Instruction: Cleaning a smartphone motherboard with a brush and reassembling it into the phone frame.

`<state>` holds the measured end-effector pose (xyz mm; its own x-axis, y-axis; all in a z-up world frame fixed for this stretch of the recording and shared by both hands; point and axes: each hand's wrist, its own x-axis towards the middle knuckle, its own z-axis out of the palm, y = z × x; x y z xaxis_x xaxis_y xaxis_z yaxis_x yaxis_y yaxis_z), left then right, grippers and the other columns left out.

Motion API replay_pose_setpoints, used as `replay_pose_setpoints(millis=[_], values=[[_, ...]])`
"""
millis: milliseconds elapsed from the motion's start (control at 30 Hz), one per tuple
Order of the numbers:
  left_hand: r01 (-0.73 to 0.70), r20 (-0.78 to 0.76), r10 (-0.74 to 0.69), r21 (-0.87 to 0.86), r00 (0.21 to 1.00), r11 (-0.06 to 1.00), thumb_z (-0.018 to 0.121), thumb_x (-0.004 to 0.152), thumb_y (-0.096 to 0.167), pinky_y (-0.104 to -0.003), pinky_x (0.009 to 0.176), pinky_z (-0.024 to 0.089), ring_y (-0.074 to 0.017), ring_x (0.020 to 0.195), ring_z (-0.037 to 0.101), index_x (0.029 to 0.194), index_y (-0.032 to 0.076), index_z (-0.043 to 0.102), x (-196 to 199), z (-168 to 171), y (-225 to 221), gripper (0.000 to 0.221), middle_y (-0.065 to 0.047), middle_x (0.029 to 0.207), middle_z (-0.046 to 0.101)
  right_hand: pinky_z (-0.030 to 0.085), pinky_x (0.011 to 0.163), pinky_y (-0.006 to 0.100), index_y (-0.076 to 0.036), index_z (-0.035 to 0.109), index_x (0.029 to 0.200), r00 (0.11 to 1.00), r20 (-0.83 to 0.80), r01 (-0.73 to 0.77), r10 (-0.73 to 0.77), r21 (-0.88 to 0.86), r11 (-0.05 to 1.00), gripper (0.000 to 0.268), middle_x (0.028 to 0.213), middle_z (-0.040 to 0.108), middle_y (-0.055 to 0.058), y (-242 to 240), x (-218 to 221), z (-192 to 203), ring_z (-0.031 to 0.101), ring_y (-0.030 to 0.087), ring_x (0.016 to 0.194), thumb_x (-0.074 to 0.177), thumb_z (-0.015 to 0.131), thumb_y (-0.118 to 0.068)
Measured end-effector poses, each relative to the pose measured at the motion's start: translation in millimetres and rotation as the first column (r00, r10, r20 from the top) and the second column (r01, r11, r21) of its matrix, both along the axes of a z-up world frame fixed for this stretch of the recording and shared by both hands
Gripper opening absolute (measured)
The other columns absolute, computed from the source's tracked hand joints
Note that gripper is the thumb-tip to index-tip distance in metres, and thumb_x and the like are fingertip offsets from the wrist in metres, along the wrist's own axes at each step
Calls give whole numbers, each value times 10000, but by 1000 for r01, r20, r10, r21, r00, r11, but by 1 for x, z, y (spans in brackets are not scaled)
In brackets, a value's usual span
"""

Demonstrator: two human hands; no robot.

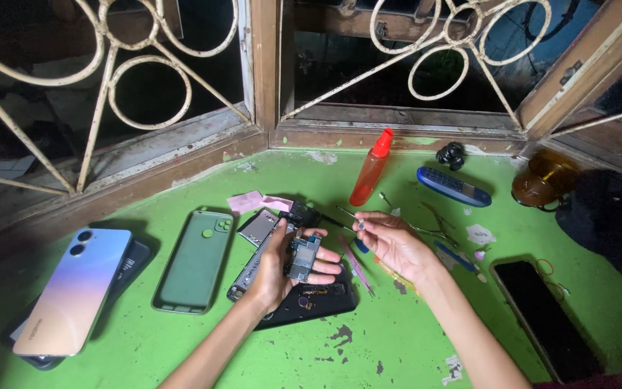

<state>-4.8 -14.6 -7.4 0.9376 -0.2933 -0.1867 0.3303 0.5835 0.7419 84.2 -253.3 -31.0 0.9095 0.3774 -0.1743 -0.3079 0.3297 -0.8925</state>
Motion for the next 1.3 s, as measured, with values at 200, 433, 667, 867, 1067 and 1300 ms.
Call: replay_pose_setpoints(millis=[200,433,667,867,1067,1300], values=[[-29,22,29,-9,999,1000,162,994,608,-563,745,600,-480,923,722,1339,-59,545,1,2,4,843,-400,1012,695,603,819,335,80,683,1168,990,135,72,-43,-220,973,298,984,716,191,-6,0,18,706,243,880,871,655,56],[-43,31,44,-56,999,998,151,988,628,-587,747,600,-488,925,717,1371,-46,515,6,-3,9,856,-400,1021,683,606,857,364,88,680,1144,985,159,116,-69,-309,944,272,989,714,198,-16,-5,22,715,269,911,877,661,42],[-99,-9,99,-17,995,995,128,995,603,-572,789,596,-473,957,716,1355,-42,531,11,2,17,841,-378,1037,688,617,719,374,85,721,1074,939,336,168,67,-622,765,204,902,726,242,-57,-24,1,728,310,802,883,667,39],[-134,-34,132,-32,991,991,132,1011,570,-602,802,582,-491,960,704,1365,-42,526,12,7,19,809,-380,1033,677,530,537,233,-14,770,1039,883,451,312,130,-771,556,181,832,767,131,-78,-56,6,661,149,630,870,726,-59],[-181,-102,172,-84,980,980,172,994,599,-629,834,561,-491,944,695,1343,-52,545,14,4,18,827,-369,1019,669,522,513,222,-109,816,947,771,579,457,265,-793,403,174,901,807,84,-92,-71,-5,748,175,765,802,756,-34],[-307,49,368,-456,929,836,298,1048,453,-496,802,614,-380,906,704,1289,-34,564,24,19,75,604,-291,1010,689,664,546,167,-164,734,1157,828,451,425,333,-892,152,317,1162,752,39,-113,-83,11,715,91,558,840,746,-169]])
